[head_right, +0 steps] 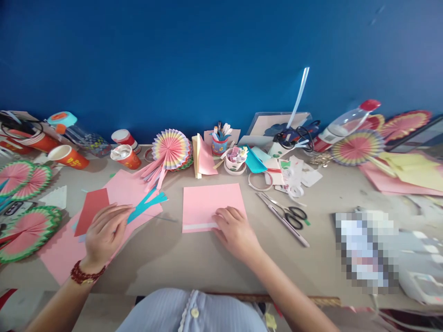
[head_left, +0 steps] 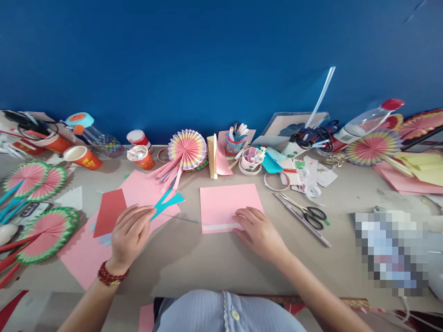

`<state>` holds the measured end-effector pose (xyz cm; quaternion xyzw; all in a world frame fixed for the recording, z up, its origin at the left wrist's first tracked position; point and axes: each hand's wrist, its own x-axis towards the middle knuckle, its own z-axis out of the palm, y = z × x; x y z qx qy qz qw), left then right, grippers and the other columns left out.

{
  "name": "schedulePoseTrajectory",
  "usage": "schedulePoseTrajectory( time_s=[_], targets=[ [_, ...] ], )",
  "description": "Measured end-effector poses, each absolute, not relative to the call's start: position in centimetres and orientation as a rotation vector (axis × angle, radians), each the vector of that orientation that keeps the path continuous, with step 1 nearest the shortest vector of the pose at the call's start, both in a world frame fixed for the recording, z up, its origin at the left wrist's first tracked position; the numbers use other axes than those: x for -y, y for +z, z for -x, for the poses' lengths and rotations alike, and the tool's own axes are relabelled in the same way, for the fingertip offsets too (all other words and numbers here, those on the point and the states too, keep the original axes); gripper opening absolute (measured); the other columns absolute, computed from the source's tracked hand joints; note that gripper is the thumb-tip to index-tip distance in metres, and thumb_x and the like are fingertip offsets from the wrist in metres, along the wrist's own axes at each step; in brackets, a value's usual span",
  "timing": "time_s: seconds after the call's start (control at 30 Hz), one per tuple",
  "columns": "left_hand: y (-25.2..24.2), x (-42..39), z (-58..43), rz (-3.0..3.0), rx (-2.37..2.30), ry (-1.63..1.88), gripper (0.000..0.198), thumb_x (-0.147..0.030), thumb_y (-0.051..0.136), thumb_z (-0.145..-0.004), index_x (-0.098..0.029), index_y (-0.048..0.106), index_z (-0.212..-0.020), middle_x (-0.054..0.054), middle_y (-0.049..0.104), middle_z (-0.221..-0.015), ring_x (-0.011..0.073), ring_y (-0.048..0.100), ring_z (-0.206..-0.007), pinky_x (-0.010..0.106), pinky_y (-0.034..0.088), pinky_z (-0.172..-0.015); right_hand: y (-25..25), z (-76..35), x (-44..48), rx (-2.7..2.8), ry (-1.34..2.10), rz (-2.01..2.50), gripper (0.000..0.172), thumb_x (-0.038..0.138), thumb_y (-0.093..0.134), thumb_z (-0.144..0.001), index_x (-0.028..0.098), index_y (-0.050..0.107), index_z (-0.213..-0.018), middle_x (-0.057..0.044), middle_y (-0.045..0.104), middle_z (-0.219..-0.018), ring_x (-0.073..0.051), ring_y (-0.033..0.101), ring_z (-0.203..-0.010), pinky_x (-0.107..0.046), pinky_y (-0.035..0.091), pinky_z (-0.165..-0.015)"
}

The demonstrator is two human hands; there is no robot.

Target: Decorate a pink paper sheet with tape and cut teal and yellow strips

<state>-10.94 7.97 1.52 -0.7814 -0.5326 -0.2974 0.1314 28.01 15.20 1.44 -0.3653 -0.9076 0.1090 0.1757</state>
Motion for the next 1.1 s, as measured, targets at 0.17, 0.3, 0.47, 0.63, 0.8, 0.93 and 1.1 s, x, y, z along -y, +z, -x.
schedulePoseTrajectory(
  time_s=[0.17,0.3,0.47,0.63,0.8,0.93,1.1],
  targets=[
    [1.4,-7.6,11.0,2.366,1.46,-0.742,0.039,-0.003,0.058,-0.089,-0.024,0.064,-0.121,0.004,0.075,-0.113,0.024,0.068,-0.111,0.049,0.047,-0.106,1.4,-24.8,-15.0,2.65,0.426,0.928,0.027,0.017,0.06,-0.091,0.016,0.063,-0.118,-0.013,0.066,-0.119,-0.03,0.057,-0.11,-0.048,0.051,-0.095],
    [0.7,-7.2,12.2,2.371,1.569,-0.645,0.032,-0.007,0.054,-0.092,-0.025,0.066,-0.116,0.004,0.073,-0.117,0.025,0.065,-0.115,0.05,0.042,-0.11,1.1,-24.0,-14.9,2.695,0.465,0.954,0.028,0.014,0.059,-0.09,0.017,0.064,-0.117,-0.012,0.065,-0.119,-0.03,0.057,-0.109,-0.047,0.051,-0.094],
    [0.4,-7.3,12.3,2.187,1.797,-0.782,0.021,-0.014,0.057,-0.092,-0.024,0.069,-0.107,0.005,0.075,-0.105,0.0251,0.068,-0.104,0.048,0.046,-0.105,1.1,-24.0,-15.0,2.721,0.488,0.986,0.027,0.015,0.059,-0.091,0.016,0.064,-0.117,-0.012,0.065,-0.121,-0.03,0.055,-0.11,-0.047,0.05,-0.094],
    [1.5,-8.5,9.8,2.143,2.001,-1.161,0.014,-0.021,0.057,-0.096,-0.023,0.067,-0.104,0.005,0.072,-0.102,0.0225,0.068,-0.101,0.039,0.051,-0.097,1.7,-23.6,-14.7,2.797,0.453,1.035,0.023,0.018,0.06,-0.092,0.018,0.065,-0.114,-0.012,0.066,-0.117,-0.029,0.057,-0.105,-0.045,0.049,-0.09],
    [3.5,-9.8,7.0,2.249,1.944,-1.37,0.016,-0.014,0.058,-0.095,-0.023,0.065,-0.105,0.004,0.07,-0.102,0.0202,0.067,-0.102,0.038,0.051,-0.096,1.8,-23.8,-13.3,2.864,0.557,0.966,0.02,0.02,0.064,-0.089,0.019,0.066,-0.109,-0.01,0.067,-0.116,-0.028,0.059,-0.101,-0.044,0.05,-0.084],
    [4.9,-10.1,4.6,2.469,1.644,-1.469,0.027,-0.003,0.056,-0.091,-0.023,0.065,-0.108,0.004,0.071,-0.104,0.0212,0.066,-0.105,0.046,0.049,-0.101,2.6,-24.9,-13.3,2.593,0.876,0.869,0.016,0.021,0.057,-0.094,0.021,0.068,-0.106,-0.008,0.069,-0.112,-0.024,0.061,-0.101,-0.039,0.049,-0.086],
    [5.6,-10.0,1.6,2.749,1.333,-1.437,0.032,-0.002,0.055,-0.09,-0.024,0.063,-0.112,0.003,0.075,-0.108,0.022,0.066,-0.11,0.052,0.043,-0.108,4.8,-24.3,-14.0,2.028,1.382,0.846,0.038,0.04,0.06,-0.096,0.022,0.059,-0.129,-0.01,0.064,-0.129,-0.023,0.057,-0.122,-0.038,0.044,-0.103]
  ],
)
